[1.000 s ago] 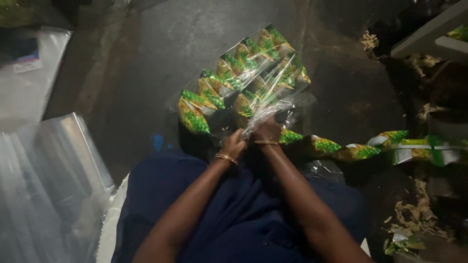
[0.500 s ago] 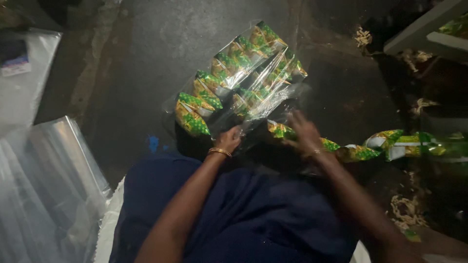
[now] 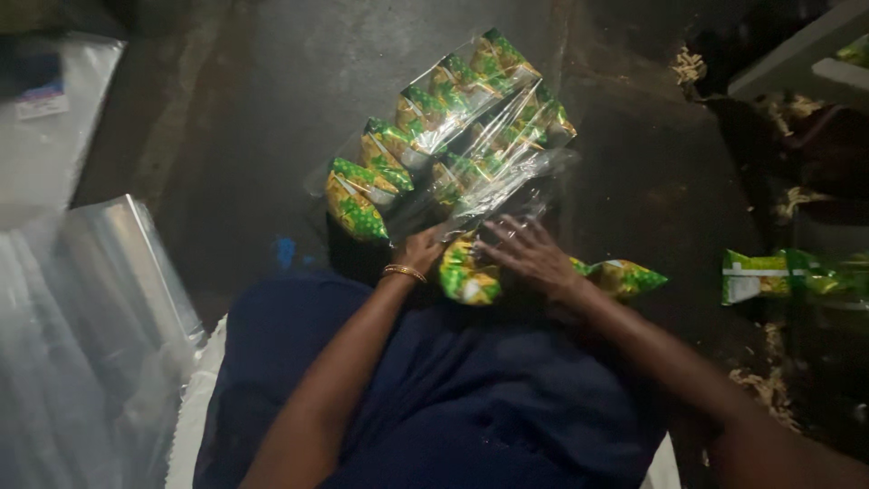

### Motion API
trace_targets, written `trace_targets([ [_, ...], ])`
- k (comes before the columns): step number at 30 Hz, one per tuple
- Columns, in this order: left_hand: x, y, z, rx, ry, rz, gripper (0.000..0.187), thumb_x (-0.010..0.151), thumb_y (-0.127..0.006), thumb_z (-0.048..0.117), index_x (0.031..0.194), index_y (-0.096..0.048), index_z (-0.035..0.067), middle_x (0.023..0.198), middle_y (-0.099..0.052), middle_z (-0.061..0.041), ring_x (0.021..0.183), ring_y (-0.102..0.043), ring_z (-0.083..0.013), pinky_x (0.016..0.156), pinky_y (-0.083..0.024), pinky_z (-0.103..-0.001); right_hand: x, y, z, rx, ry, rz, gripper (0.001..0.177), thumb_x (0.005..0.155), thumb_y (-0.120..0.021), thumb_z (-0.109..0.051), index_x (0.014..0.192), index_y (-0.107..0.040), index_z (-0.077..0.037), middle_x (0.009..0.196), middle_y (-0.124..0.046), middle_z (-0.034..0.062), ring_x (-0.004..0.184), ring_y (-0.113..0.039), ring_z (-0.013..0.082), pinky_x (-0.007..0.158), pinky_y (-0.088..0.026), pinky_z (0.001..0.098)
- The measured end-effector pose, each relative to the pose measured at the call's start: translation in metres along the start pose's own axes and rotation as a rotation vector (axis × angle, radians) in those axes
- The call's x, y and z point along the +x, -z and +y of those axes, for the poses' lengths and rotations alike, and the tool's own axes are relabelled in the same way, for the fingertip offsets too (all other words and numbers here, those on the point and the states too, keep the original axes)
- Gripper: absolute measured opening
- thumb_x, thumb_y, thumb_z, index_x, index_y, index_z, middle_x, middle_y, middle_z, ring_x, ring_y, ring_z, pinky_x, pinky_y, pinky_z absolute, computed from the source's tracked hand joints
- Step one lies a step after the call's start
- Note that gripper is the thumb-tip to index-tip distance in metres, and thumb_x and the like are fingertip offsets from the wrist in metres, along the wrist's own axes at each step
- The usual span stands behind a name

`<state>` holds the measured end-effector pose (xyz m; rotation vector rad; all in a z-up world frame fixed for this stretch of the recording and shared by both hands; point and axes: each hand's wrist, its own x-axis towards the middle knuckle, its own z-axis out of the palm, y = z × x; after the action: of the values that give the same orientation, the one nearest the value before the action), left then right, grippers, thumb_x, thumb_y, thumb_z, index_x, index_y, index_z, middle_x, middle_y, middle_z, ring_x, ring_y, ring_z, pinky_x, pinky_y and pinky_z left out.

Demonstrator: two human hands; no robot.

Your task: The person places individual snack packets into a large clear plastic bag, arranging them in rows. The person then folds the top of the bag to close it and continues to add more packets.

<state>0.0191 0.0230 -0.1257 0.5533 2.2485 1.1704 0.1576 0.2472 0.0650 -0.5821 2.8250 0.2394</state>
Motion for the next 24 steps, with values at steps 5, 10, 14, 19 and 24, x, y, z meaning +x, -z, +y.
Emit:
trace_targets([
  [5,0.012,0.001,-0.017,-0.183,0.007,0.092,0.041,0.098,-0.062,0.042,0.131,-0.068,0.019,0.125,-0.072,-0.018,0.116,-0.068,-0.0356,0.097,-0.052,-0.045,0.043,0.002,-0.012,-0.287,0.086,0.389,0.069,0.1,-0.055,-0.031,0.161,-0.023,-0.039,0.172,-0.017,0.0048,0.158,-0.017,0.0267,0.129,0.001,0.055],
  [10,0.026,-0.013,-0.031,-0.414,-0.071,0.086,0.042,0.09,-0.065,0.03,0.129,-0.067,0.015,0.123,-0.075,-0.017,0.111,-0.073,-0.0276,0.095,-0.056,-0.038,0.04,-0.007,-0.028,-0.097,0.171,0.352,0.063,0.102,-0.051,-0.028,0.162,-0.03,-0.026,0.169,-0.03,0.0078,0.156,-0.025,0.0298,0.126,0.001,0.0564],
  [14,0.017,0.005,-0.022,-0.22,-0.033,0.17,0.044,0.087,-0.068,0.03,0.129,-0.068,0.017,0.113,-0.077,-0.017,0.102,-0.075,-0.0298,0.09,-0.057,-0.04,0.042,-0.006,-0.04,-0.256,0.052,0.38,0.057,0.104,-0.051,-0.027,0.159,-0.037,-0.024,0.16,-0.048,0.0041,0.152,-0.035,0.0254,0.128,-0.003,0.0554],
  [19,-0.028,0.05,0.011,0.135,0.235,0.243,0.036,0.088,-0.066,0.031,0.121,-0.07,0.02,0.107,-0.074,-0.019,0.099,-0.071,-0.0393,0.085,-0.056,-0.049,0.046,-0.001,-0.039,-0.118,-0.126,0.502,0.053,0.105,-0.05,-0.024,0.158,-0.042,-0.023,0.145,-0.062,0.0061,0.142,-0.05,0.0249,0.126,-0.015,0.0563],
  [24,-0.053,0.073,0.036,0.137,0.265,0.316,0.028,0.088,-0.065,0.03,0.113,-0.069,0.019,0.1,-0.074,-0.021,0.093,-0.07,-0.0439,0.082,-0.055,-0.055,0.059,0.009,-0.057,-0.176,-0.237,0.522,0.059,0.105,-0.05,-0.014,0.16,-0.045,-0.036,0.14,-0.066,0.0047,0.136,-0.056,0.0238,0.124,-0.028,0.0551],
])
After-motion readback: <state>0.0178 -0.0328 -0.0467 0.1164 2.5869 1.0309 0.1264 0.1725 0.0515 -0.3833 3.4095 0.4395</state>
